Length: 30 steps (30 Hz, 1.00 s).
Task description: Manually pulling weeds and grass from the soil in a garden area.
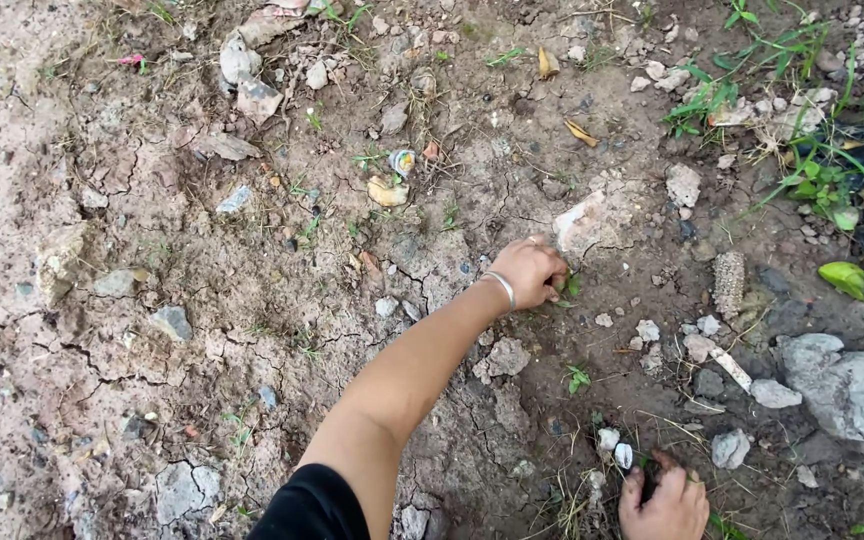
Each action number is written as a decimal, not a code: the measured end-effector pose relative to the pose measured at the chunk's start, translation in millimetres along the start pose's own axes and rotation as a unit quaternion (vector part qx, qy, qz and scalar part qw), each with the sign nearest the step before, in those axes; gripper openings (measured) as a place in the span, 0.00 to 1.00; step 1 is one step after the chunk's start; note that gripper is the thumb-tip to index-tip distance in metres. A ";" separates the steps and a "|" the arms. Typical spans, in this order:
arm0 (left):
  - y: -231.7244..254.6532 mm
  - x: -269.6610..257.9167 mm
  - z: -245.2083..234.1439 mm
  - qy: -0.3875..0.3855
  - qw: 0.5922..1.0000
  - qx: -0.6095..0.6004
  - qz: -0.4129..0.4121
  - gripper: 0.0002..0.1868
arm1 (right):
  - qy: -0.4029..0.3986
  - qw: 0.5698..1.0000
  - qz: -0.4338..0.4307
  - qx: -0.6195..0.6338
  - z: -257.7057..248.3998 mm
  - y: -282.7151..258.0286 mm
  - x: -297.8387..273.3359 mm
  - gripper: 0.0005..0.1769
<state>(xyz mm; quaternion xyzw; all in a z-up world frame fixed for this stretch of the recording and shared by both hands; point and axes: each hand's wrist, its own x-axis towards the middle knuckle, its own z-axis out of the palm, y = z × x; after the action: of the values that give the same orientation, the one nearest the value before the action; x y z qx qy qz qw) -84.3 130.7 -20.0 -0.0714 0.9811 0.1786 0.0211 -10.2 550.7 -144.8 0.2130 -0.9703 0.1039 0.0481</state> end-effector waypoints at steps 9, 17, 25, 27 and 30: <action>28.5 2.2 -27.9 -0.189 0.979 0.071 -0.011 0.36 | -0.042 0.999 0.004 0.012 -8.3 -3.1 3.1 0.19; 24.2 -18.5 -27.2 -0.063 0.995 0.078 0.001 0.08 | 0.010 1.000 -0.012 0.014 -2.0 -1.2 -0.4 0.23; 8.4 -5.7 3.3 -0.003 0.959 0.273 0.072 0.16 | 0.009 1.000 -0.006 -0.003 -0.3 0.0 1.1 0.21; 11.4 -0.8 -7.8 -0.079 0.936 0.327 0.105 0.19 | 0.001 1.000 -0.005 -0.006 -0.3 0.7 0.7 0.22; 10.4 7.7 12.8 -0.095 0.929 0.338 0.117 0.20 | 0.004 1.000 -0.006 -0.013 -0.7 -0.2 -0.2 0.22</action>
<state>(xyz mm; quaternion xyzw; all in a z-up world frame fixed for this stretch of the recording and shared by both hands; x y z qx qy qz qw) -93.3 143.9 -28.9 0.0725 0.9782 -0.1568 0.1156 -10.0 550.7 -144.1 0.2174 -0.9702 0.0917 0.0551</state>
